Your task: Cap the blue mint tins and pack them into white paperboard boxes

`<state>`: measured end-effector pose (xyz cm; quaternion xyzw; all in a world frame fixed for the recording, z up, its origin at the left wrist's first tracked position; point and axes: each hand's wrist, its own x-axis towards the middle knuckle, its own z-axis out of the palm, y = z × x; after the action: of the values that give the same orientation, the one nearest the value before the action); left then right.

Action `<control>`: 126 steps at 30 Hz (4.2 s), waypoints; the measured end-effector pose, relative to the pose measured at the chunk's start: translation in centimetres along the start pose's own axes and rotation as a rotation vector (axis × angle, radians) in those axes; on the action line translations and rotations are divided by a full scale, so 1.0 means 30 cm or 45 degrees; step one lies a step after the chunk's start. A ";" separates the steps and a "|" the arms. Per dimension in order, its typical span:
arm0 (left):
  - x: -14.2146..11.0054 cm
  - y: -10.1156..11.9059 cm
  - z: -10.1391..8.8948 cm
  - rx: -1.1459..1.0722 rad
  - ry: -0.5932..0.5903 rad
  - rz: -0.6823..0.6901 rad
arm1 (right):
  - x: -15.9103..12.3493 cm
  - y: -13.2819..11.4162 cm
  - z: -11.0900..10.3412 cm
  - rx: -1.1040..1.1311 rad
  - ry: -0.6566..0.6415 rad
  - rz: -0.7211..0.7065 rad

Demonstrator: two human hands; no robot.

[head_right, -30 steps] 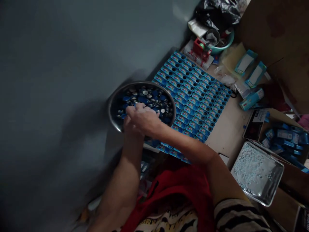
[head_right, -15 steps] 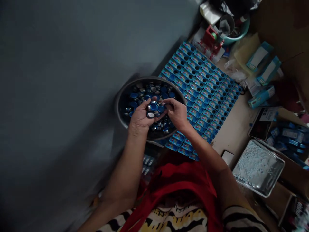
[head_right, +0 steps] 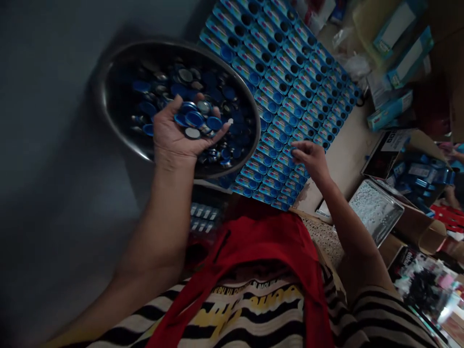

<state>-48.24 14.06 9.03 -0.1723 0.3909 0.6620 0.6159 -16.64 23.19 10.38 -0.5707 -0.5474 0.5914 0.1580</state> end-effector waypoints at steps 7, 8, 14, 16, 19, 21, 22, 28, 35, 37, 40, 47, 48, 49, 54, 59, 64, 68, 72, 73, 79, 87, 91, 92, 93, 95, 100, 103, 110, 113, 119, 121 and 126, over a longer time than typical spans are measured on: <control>-0.091 -0.027 0.088 0.117 -0.035 0.155 | -0.182 0.322 -0.181 0.060 0.511 0.258; -0.108 -0.039 0.114 0.096 -0.045 0.155 | -0.186 0.344 -0.213 0.111 0.555 0.281; -0.185 -0.210 0.286 0.056 -0.130 0.041 | -0.115 0.378 -0.348 0.139 0.592 0.137; -0.194 -0.305 0.311 0.033 -0.113 -0.056 | -0.073 0.382 -0.364 0.085 0.567 0.068; -0.185 -0.458 0.283 -0.034 0.015 -0.251 | -0.013 0.385 -0.368 -0.022 0.520 0.005; -0.162 -0.545 0.230 -0.094 0.077 -0.354 | 0.029 0.373 -0.358 -0.080 0.501 -0.034; -0.147 -0.580 0.200 -0.130 0.096 -0.389 | 0.054 0.360 -0.349 -0.102 0.495 -0.058; -0.035 -0.647 0.111 -0.224 0.128 -0.480 | 0.297 0.174 -0.297 -0.335 0.451 -0.291; 0.076 -0.565 0.123 -0.178 -0.012 -0.570 | 0.473 0.008 -0.309 -0.886 0.453 -0.274; 0.097 -0.552 0.110 -0.157 -0.012 -0.580 | 0.462 0.011 -0.292 -1.015 0.354 -0.265; 0.116 -0.555 0.105 -0.177 -0.007 -0.587 | 0.437 0.032 -0.258 -1.166 0.267 -0.250; 0.130 -0.595 0.158 -0.201 -0.021 -0.585 | 0.461 0.015 -0.233 -1.338 0.200 -0.103; 0.136 -0.601 0.161 -0.199 -0.022 -0.590 | 0.475 0.006 -0.236 -1.387 0.183 -0.055; 0.143 -0.607 0.161 -0.199 -0.024 -0.590 | 0.491 -0.002 -0.238 -1.438 0.168 -0.007; 0.173 -0.637 0.151 -0.210 -0.043 -0.560 | 0.556 -0.022 -0.252 -1.596 0.125 0.059; 0.157 -0.643 0.161 -0.221 -0.012 -0.584 | 0.448 -0.007 -0.246 -1.537 0.024 -0.295; 0.144 -0.673 0.157 -0.152 0.004 -0.630 | 0.228 0.067 -0.255 -1.365 -0.451 -1.025; 0.137 -0.728 0.150 -0.061 0.093 -0.711 | 0.141 0.124 -0.293 -1.294 -0.691 -1.028; 0.129 -0.751 0.140 0.003 0.016 -0.763 | 0.132 0.139 -0.310 -1.060 -0.576 -0.823; 0.127 -0.748 0.139 0.014 -0.012 -0.752 | 0.140 0.137 -0.307 -1.014 -0.491 -0.771; 0.118 -0.679 0.132 0.061 -0.016 -0.596 | 0.291 0.092 -0.261 -0.984 0.015 -0.298; 0.151 -0.607 0.086 0.087 -0.131 -0.593 | 0.464 0.039 -0.198 -1.590 -0.023 -0.234; 0.165 -0.600 0.079 -0.006 -0.214 -0.622 | 0.508 0.016 -0.197 -1.619 -0.057 -0.167; 0.161 -0.601 0.081 -0.018 -0.220 -0.624 | 0.506 0.009 -0.198 -1.617 -0.048 -0.172; 0.155 -0.602 0.085 -0.023 -0.219 -0.624 | 0.496 0.002 -0.197 -1.619 -0.037 -0.172; 0.140 -0.608 0.092 -0.017 -0.202 -0.621 | 0.455 -0.013 -0.190 -1.604 -0.033 -0.193; 0.121 -0.657 0.102 -0.009 -0.096 -0.611 | 0.264 -0.007 -0.141 -1.258 -0.153 -0.537; 0.125 -0.711 0.107 -0.012 0.044 -0.636 | 0.166 0.044 -0.122 -1.179 -0.301 -0.598; 0.114 -0.818 0.109 -0.027 0.071 -0.758 | 0.096 0.188 -0.184 -0.843 -0.173 -0.506; 0.098 -0.817 0.106 0.000 -0.054 -0.774 | 0.122 0.200 -0.218 -0.644 0.061 -0.294; 0.078 -0.755 0.092 0.109 -0.107 -0.686 | 0.274 0.140 -0.194 -1.167 0.010 -0.391; 0.080 -0.738 0.086 0.113 -0.117 -0.686 | 0.314 0.116 -0.167 -1.405 -0.037 -0.391; 0.091 -0.718 0.080 0.078 -0.204 -0.685 | 0.397 0.050 -0.130 -1.667 -0.128 -0.164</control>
<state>-27.66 16.30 2.05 -0.1981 0.3010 0.4740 0.8034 -16.22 34.14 4.14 -0.4867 -0.8337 0.1515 -0.2125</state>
